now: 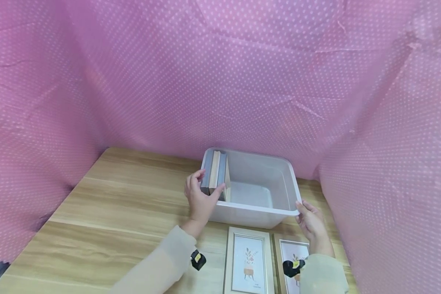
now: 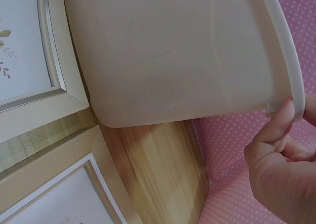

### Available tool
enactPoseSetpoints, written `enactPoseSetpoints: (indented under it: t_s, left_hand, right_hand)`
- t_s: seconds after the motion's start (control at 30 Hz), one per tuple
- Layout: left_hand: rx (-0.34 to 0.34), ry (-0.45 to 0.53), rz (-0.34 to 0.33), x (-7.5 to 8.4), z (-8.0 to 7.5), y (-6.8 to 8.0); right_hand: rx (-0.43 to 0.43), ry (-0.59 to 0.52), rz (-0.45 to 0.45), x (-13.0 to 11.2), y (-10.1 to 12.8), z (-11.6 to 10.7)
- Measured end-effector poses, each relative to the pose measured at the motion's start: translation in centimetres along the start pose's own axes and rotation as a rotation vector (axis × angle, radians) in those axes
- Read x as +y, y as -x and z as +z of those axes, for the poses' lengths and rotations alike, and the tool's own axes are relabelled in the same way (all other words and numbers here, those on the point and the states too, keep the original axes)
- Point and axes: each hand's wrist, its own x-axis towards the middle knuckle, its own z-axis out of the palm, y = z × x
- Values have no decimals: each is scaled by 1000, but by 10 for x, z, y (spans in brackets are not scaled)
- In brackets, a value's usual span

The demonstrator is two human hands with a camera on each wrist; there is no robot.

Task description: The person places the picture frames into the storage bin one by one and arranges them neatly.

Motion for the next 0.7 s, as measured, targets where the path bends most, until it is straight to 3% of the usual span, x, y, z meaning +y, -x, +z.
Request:
enactPoseSetpoints:
  t_s: [0.17,0.37,0.53,0.7]
  left_hand:
    - [-217,87,-54,-2,-14,-13]
    - [-415,173,-145,-11,-31,-32]
    - [-589,234,-317,-21,-46,-48]
    - [-693,215,-461,-30,-58,-59]
  right_hand:
    - [20,27,3,-2,1,1]
    - [36,26,4,-1,1,2]
    - [32,16,-4,-1,2,2]
    - [24,7,-7,0,3,3]
